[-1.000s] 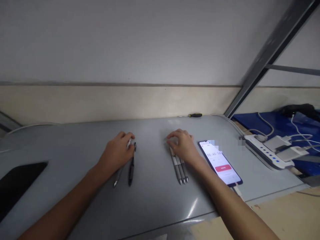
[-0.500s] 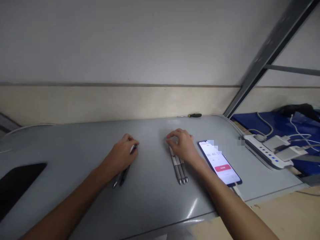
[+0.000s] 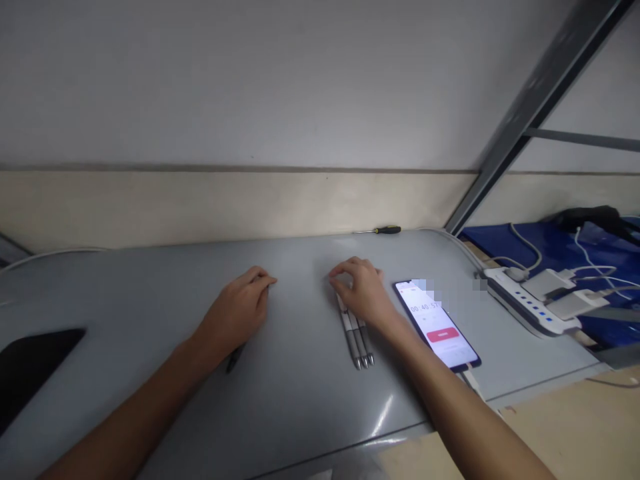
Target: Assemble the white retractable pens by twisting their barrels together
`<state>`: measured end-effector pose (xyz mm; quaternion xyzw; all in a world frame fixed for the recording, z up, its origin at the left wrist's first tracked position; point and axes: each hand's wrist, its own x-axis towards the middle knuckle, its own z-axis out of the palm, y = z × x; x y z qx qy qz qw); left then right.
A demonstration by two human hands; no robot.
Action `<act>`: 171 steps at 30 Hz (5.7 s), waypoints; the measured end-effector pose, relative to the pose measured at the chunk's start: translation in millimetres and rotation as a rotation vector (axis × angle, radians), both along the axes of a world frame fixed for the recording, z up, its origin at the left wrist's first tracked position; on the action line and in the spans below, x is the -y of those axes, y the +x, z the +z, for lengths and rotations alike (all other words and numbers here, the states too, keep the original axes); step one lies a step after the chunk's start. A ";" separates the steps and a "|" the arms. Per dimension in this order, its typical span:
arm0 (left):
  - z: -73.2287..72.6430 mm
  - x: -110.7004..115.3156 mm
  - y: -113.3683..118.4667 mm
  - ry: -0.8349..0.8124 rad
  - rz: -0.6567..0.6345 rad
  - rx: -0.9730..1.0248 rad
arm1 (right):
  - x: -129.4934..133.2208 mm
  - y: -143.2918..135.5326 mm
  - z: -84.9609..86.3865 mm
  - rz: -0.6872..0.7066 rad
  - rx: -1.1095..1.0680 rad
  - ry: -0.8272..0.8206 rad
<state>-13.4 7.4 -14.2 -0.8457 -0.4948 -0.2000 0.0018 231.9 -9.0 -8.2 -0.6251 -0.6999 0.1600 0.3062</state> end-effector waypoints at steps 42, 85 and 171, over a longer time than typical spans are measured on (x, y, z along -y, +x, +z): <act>7.4 13.5 14.3 0.245 -0.139 0.175 | -5.5 3.7 0.3 0.256 -0.808 -0.391; 5.6 9.4 16.0 0.045 -0.186 0.071 | -3.5 1.5 -1.2 0.346 -0.628 -0.204; -1.0 -6.5 0.2 0.076 -0.137 0.015 | -16.8 23.5 -18.5 0.228 0.089 0.248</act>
